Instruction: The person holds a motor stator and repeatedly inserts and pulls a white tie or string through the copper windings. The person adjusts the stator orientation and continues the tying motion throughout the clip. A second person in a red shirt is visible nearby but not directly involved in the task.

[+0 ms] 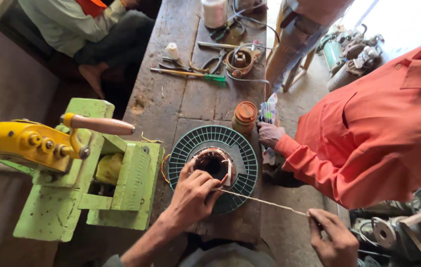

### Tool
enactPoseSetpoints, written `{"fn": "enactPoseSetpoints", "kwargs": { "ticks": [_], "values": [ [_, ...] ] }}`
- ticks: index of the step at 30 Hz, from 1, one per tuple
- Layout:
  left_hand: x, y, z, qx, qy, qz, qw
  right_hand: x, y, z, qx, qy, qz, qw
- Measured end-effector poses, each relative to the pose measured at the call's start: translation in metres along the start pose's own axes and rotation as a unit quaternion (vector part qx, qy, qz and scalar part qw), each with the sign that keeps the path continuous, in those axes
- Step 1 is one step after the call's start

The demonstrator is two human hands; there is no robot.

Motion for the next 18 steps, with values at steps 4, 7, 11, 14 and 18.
{"fn": "enactPoseSetpoints", "kwargs": {
  "ticks": [4,7,11,14,18],
  "values": [
    [-0.004,-0.004,-0.014,-0.095,-0.045,0.029,0.994,-0.010,-0.004,-0.013,0.021,0.036,-0.021,0.999],
    [0.017,-0.001,-0.021,-0.095,-0.094,0.057,0.989,-0.032,-0.007,-0.026,0.048,0.063,-0.114,0.990],
    [0.067,-0.003,-0.003,-0.054,0.189,0.089,0.976,-0.056,-0.011,-0.040,0.081,0.047,-0.183,0.979],
    [0.090,-0.004,-0.002,0.055,0.268,0.019,0.962,-0.075,-0.021,-0.034,0.078,0.049,-0.241,0.966],
    [0.089,0.009,-0.001,0.072,0.330,-0.077,0.938,-0.111,-0.026,-0.003,-0.006,0.028,-0.262,0.965]
  ]
}}
Point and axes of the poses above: each hand's wrist, its own y-axis away from the middle knuckle, its own z-axis out of the palm, x = y × z, the point moved 4 cm from there along -y, towards the middle knuckle, and after that the axes turned 15 degrees about z, right-handed, at the moved point
